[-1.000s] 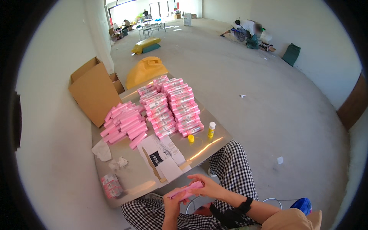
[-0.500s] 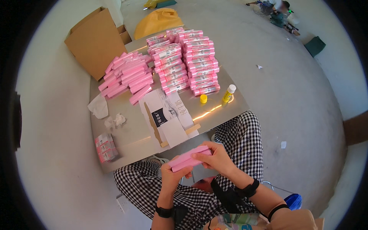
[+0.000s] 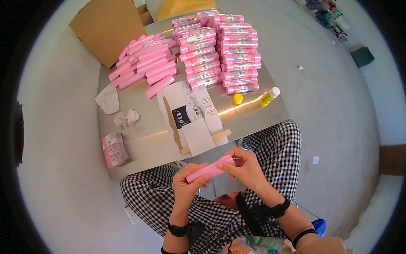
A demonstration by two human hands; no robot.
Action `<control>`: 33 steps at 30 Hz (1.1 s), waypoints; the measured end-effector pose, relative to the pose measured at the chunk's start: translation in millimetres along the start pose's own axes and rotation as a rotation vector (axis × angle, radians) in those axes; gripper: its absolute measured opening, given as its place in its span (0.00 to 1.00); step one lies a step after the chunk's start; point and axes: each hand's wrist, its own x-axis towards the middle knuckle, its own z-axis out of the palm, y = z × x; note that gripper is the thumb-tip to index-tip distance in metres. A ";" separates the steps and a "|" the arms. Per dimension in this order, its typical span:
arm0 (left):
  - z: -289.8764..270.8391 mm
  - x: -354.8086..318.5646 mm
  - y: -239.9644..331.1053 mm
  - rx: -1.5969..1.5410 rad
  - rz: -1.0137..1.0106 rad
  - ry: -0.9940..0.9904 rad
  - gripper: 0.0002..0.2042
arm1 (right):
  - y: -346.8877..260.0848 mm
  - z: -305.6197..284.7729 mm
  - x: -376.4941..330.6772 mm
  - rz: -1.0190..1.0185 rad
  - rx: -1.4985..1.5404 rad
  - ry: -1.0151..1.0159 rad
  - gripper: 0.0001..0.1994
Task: The recorder is applying labels to small pink cylindrical containers and placing them on a table.
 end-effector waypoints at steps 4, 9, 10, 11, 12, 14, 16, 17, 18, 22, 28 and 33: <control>-8.9 5.4 -1.0 -0.144 -0.220 -0.009 0.13 | 2.8 5.5 9.2 -0.123 -0.004 -0.032 0.10; -10.0 14.7 -2.2 -0.005 -0.118 0.005 0.16 | 5.3 -3.7 18.7 -0.058 -0.009 -0.061 0.12; -9.7 17.8 -1.1 0.118 0.068 -0.016 0.17 | 7.5 -5.8 22.1 0.016 -0.015 -0.036 0.11; -12.3 20.8 1.6 0.131 0.076 -0.003 0.17 | 10.7 -6.6 25.6 0.071 -0.014 -0.008 0.11; -17.3 24.6 5.6 0.322 0.118 -0.020 0.17 | 14.0 -6.5 31.1 0.093 -0.017 -0.016 0.11; -25.3 34.1 11.6 0.516 0.155 -0.034 0.18 | 21.3 -2.4 46.0 -0.117 -0.147 0.021 0.10; -31.3 50.0 11.5 0.700 0.126 -0.017 0.17 | 24.2 -2.4 68.6 -0.256 -0.257 0.031 0.10; -33.7 60.2 8.9 0.745 0.175 0.017 0.16 | 24.6 -2.4 82.1 -0.377 -0.392 0.065 0.10; -36.3 70.7 5.3 0.748 0.170 0.017 0.16 | 24.9 -2.5 95.7 -0.375 -0.380 0.046 0.10; -41.6 98.0 -16.4 0.910 0.360 0.092 0.15 | 28.6 -4.0 132.9 -0.540 -0.536 0.008 0.10; -43.4 102.8 -34.2 0.884 0.369 0.109 0.13 | 39.5 -7.2 136.0 -0.646 -0.778 0.037 0.10; -44.9 104.9 -33.4 0.856 0.369 0.128 0.13 | 29.9 -4.9 125.1 -0.721 -0.927 0.058 0.13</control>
